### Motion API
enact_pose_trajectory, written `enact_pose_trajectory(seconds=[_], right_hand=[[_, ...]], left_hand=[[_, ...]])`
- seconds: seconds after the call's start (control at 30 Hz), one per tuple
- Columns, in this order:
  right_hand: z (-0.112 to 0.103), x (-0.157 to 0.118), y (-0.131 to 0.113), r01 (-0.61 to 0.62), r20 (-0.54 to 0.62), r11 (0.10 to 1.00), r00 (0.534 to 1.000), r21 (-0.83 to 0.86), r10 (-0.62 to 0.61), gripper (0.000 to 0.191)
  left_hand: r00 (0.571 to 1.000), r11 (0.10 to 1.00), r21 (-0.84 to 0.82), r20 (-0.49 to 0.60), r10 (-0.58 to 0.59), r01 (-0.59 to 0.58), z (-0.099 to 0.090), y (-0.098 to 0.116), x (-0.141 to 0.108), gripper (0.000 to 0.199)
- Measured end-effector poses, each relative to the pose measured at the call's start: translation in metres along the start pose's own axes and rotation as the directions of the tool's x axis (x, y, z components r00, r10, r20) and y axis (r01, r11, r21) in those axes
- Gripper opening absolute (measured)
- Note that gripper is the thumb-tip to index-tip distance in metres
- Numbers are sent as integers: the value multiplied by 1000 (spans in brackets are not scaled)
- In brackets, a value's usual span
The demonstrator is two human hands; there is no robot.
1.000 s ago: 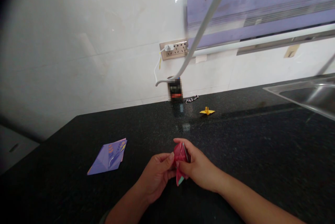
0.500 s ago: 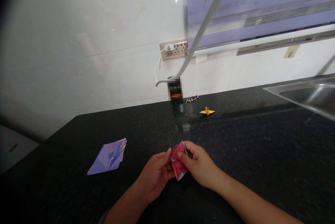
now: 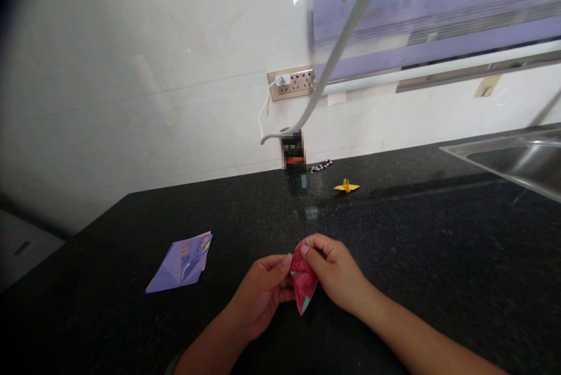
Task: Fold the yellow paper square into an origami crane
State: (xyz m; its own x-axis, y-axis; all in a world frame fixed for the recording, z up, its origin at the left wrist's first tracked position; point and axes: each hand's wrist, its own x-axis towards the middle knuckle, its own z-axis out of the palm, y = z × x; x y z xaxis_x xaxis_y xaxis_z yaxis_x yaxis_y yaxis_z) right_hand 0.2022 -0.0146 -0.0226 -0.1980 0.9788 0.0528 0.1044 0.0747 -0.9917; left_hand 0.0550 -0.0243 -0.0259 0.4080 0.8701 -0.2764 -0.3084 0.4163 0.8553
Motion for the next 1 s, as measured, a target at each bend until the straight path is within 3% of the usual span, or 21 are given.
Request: enact_pose_trajectory(seconds=[0.23,0.47,0.63,0.8,1.0], right_hand=[[2,1,7,-63,-16,991,998,115,66,18],[2,3,5,-110,5,964,994,241,112,22],[3,5,4,-72,-36,940,995,332,89,23],[0,5,5,-125,53,970,992,209,117,17],[-4,6,5,-1,80,1000,997,-12,2,20]], left_hand=[[996,983,177,-66,54,-41,0,0,0,33],[1000,999,-18,5,-26,26,-1,-2,0,37],[995,995,-73,78,-62,68,1,1,-2,36],[998,997,-71,64,-27,32,1,1,-3,55],[995,1000,11,102,-19,18,1,-1,-2,26]])
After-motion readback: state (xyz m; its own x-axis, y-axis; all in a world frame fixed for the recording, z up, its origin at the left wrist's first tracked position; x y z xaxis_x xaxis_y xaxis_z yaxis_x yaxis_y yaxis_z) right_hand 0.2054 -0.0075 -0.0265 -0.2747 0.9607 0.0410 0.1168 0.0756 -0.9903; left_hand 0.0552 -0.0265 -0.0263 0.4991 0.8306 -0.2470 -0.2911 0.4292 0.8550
